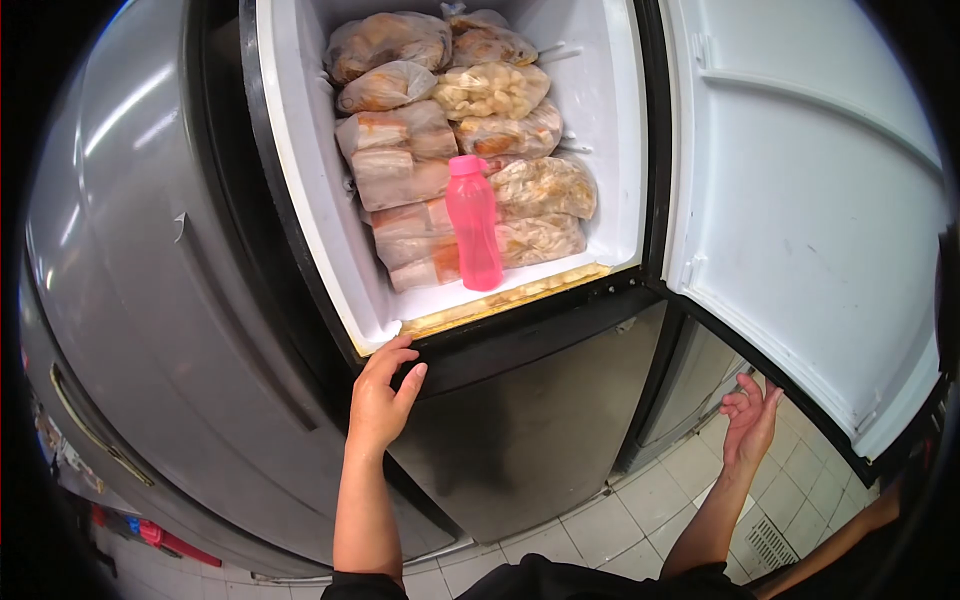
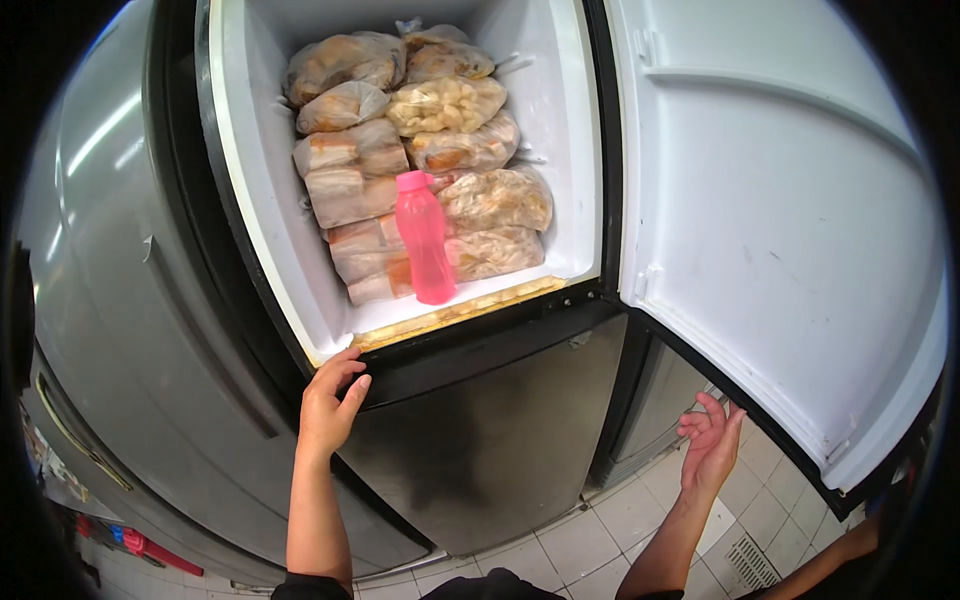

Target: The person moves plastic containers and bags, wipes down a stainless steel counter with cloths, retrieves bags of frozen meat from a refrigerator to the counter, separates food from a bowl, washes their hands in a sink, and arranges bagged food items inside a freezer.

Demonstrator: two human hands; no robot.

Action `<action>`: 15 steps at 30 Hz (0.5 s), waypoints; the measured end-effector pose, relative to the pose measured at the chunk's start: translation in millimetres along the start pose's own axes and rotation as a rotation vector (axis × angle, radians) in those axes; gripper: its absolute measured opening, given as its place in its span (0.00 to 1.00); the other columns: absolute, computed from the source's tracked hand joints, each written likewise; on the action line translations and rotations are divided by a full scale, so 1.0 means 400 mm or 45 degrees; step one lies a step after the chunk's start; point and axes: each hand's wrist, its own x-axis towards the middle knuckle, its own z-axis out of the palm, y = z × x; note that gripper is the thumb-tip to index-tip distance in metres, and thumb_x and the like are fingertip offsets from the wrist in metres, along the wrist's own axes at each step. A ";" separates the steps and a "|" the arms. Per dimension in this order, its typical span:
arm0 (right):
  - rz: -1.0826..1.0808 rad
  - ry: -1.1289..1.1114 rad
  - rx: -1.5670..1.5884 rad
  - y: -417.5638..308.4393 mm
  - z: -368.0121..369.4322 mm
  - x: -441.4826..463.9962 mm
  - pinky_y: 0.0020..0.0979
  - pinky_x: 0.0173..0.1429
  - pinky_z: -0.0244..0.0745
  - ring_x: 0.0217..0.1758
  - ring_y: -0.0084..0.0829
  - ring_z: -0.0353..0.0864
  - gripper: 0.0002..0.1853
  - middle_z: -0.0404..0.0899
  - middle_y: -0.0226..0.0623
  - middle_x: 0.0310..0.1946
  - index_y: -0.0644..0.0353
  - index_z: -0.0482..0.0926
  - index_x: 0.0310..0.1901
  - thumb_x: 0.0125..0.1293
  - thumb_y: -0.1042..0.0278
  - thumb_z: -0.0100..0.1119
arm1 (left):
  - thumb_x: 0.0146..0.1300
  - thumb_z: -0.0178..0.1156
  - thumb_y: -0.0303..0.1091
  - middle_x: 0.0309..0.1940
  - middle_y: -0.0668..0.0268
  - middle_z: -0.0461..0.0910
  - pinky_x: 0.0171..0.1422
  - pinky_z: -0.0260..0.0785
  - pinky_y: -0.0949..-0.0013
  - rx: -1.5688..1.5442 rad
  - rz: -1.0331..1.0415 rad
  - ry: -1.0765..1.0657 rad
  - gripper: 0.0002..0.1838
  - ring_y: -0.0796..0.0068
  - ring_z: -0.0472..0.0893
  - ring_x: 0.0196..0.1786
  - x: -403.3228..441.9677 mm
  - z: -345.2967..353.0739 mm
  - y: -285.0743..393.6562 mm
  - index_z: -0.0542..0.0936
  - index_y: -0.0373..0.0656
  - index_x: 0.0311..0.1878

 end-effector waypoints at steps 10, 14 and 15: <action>0.032 -0.045 -0.002 0.041 -0.029 0.013 0.28 0.35 0.77 0.33 0.31 0.82 0.30 0.80 0.48 0.46 0.65 0.57 0.70 0.78 0.49 0.40 | 0.62 0.65 0.32 0.58 0.55 0.79 0.59 0.73 0.64 0.010 -0.007 0.016 0.14 0.59 0.80 0.56 0.002 0.006 -0.002 0.81 0.35 0.48; 0.238 -0.313 -0.165 0.092 0.071 -0.034 0.29 0.37 0.77 0.35 0.30 0.82 0.24 0.80 0.45 0.46 0.64 0.66 0.65 0.76 0.58 0.45 | 0.63 0.65 0.33 0.58 0.55 0.79 0.58 0.73 0.64 0.001 0.003 0.024 0.13 0.59 0.80 0.56 -0.002 0.007 -0.007 0.81 0.36 0.47; 0.330 -0.450 -0.244 0.101 0.107 -0.042 0.28 0.38 0.77 0.36 0.29 0.82 0.21 0.80 0.44 0.46 0.64 0.69 0.64 0.75 0.61 0.47 | 0.63 0.65 0.34 0.58 0.55 0.78 0.58 0.72 0.64 -0.016 -0.012 0.015 0.13 0.58 0.79 0.58 -0.002 0.007 -0.008 0.81 0.36 0.47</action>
